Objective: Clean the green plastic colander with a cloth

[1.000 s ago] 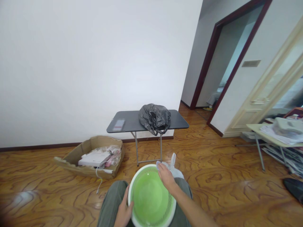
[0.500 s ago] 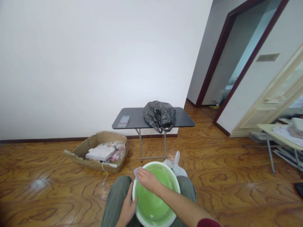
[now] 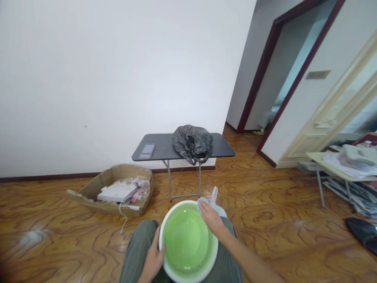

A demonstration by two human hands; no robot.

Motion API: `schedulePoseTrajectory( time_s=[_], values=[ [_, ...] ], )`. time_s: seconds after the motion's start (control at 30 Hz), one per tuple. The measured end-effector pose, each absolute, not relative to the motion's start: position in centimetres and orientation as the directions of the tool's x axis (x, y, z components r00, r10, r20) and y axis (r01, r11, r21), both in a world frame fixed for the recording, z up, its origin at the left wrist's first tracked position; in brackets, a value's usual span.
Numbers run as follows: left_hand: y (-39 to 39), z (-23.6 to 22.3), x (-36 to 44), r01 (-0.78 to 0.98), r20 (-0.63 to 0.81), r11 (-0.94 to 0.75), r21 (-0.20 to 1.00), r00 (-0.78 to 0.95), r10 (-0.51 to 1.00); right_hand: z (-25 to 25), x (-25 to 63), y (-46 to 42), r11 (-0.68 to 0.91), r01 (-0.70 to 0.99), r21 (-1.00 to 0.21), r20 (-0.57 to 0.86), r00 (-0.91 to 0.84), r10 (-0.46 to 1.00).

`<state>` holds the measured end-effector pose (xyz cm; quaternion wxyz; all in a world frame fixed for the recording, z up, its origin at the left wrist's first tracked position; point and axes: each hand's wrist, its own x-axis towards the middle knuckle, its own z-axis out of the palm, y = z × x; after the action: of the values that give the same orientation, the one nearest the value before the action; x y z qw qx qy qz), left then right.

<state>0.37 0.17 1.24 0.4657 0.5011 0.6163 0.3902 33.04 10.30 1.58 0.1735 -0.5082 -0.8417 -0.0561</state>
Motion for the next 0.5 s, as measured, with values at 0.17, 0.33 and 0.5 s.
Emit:
schedulePoseTrajectory(
  time_s=[0.17,0.33,0.5],
  values=[
    [0.2,1.0,0.2,0.26,-0.184,0.194,0.946,-0.063,0.981,1.1,33.7,8.9,0.411,0.895,-0.171,0.342,-0.337,0.877],
    [0.3,0.9,0.1,0.248,-0.192,0.204,0.947,-0.073,0.979,1.5,30.0,11.0,0.42,0.887,-0.192,0.354,-0.337,0.873],
    [0.3,0.9,0.1,0.233,-0.194,0.205,0.951,-0.07,0.979,1.1,23.7,13.1,0.584,0.805,-0.104,0.395,-0.505,0.767]
  ],
)
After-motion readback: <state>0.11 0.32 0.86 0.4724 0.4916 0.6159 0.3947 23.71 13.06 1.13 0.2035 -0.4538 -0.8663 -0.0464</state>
